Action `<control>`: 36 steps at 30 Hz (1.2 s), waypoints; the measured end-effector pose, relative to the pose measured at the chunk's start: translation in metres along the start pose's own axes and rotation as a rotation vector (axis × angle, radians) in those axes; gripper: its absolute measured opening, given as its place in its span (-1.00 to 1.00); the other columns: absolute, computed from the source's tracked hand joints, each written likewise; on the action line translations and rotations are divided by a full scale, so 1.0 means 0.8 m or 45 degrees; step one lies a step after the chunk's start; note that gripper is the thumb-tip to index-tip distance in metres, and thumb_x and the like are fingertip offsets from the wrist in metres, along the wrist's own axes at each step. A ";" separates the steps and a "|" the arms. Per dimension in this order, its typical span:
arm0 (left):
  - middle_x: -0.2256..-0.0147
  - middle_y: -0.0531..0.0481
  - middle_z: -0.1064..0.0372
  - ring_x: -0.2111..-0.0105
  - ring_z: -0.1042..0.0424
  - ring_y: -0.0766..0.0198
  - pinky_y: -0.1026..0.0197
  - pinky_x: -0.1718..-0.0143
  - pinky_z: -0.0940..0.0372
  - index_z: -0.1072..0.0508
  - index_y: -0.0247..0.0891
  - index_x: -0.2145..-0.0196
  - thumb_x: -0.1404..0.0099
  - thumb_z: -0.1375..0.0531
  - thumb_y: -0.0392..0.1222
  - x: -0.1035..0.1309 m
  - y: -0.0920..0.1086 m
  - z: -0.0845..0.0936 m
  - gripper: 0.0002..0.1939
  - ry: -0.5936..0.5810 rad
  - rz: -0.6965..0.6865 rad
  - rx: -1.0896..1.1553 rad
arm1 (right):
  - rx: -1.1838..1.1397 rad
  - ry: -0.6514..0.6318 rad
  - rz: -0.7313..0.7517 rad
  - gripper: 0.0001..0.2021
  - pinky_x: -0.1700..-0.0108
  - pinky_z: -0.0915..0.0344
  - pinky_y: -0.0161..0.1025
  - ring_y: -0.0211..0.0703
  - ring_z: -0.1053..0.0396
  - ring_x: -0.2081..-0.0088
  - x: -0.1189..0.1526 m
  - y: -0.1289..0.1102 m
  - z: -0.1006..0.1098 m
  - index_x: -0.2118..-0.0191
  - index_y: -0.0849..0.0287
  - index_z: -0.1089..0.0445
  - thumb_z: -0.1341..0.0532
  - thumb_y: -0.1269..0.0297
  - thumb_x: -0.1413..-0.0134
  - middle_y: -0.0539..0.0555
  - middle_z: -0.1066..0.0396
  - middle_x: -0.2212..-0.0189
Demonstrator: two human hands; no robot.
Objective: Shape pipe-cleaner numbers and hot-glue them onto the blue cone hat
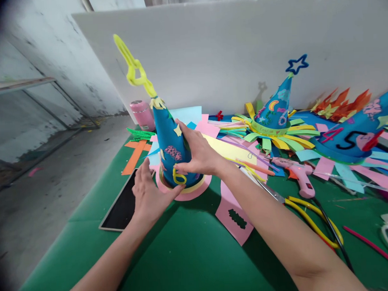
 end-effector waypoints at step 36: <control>-0.06 -0.25 -0.13 -0.06 -0.13 -0.06 -0.15 0.00 -0.01 0.22 -0.22 -0.18 0.14 -0.28 0.01 -0.020 -0.014 -0.040 0.04 -0.143 -0.064 0.350 | 0.058 0.050 -0.007 -0.02 -0.05 -0.06 0.06 0.13 -0.01 -0.11 0.004 -0.005 0.000 -0.24 0.05 0.37 -0.28 0.21 0.25 0.11 0.15 -0.22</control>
Point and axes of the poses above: each hand's wrist, its own x-axis away from the middle knuckle, its own z-axis out of the back of the hand, y = z × x, the point moved 9 cm from there along -x, towards the middle knuckle
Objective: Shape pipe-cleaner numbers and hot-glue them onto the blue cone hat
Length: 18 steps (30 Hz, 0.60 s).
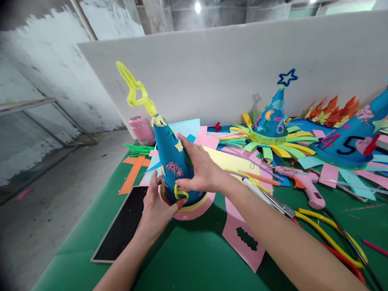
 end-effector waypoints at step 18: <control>-0.07 -0.27 -0.11 -0.07 -0.10 -0.11 -0.18 0.02 -0.01 0.27 -0.22 -0.19 0.10 -0.24 0.05 0.004 0.005 0.000 0.04 0.036 -0.088 -0.066 | 0.052 0.023 -0.097 0.10 -0.09 0.02 0.14 0.17 0.12 -0.18 0.014 0.010 -0.013 -0.24 0.01 0.48 -0.33 0.13 0.31 0.14 0.24 -0.24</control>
Point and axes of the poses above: each hand's wrist, its own x-axis away from the middle knuckle, its own z-axis out of the back of the hand, y = z × x, the point moved 9 cm from there along -x, towards the middle knuckle
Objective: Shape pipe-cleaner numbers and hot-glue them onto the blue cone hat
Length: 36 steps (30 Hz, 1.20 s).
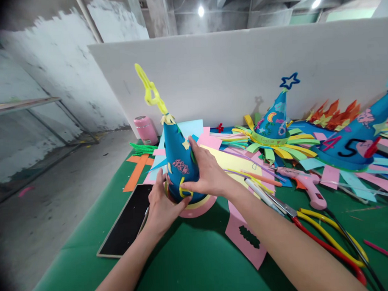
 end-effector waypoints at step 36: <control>-0.10 -0.14 -0.07 -0.09 -0.11 0.12 0.07 -0.04 -0.12 0.08 -0.08 -0.14 -0.05 -0.24 -0.18 -0.017 0.002 -0.008 -0.22 -0.067 -0.106 0.834 | 0.238 0.102 -0.346 -0.02 0.00 -0.07 0.09 0.18 -0.03 -0.08 0.061 0.036 -0.014 -0.23 0.22 0.25 -0.29 0.11 0.31 0.27 -0.08 -0.09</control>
Point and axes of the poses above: each hand's wrist, its own x-axis away from the middle knuckle, its own z-axis out of the back of the hand, y = z × x, the point moved 9 cm from there along -x, towards the middle knuckle
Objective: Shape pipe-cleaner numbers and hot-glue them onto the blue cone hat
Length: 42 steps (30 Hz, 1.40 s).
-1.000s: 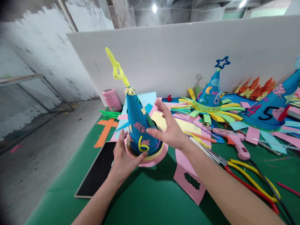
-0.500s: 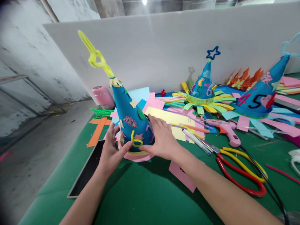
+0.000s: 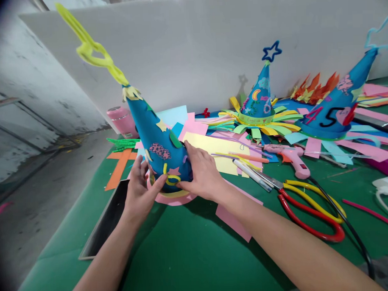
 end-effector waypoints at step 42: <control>-0.05 -0.17 -0.13 -0.06 -0.15 0.09 0.02 -0.01 -0.14 0.03 -0.11 -0.12 -0.03 -0.25 -0.16 0.000 0.004 0.003 -0.24 0.044 -0.026 -0.120 | -0.002 0.046 0.011 0.05 0.02 -0.07 0.12 0.20 -0.01 -0.08 -0.001 0.002 -0.005 -0.24 0.15 0.32 -0.29 -0.02 0.33 0.25 -0.06 -0.09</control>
Point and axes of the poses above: each hand's wrist, its own x-axis away from the middle knuckle, its own z-axis out of the back of the hand, y = z × x, the point moved 9 cm from there along -x, towards the middle knuckle
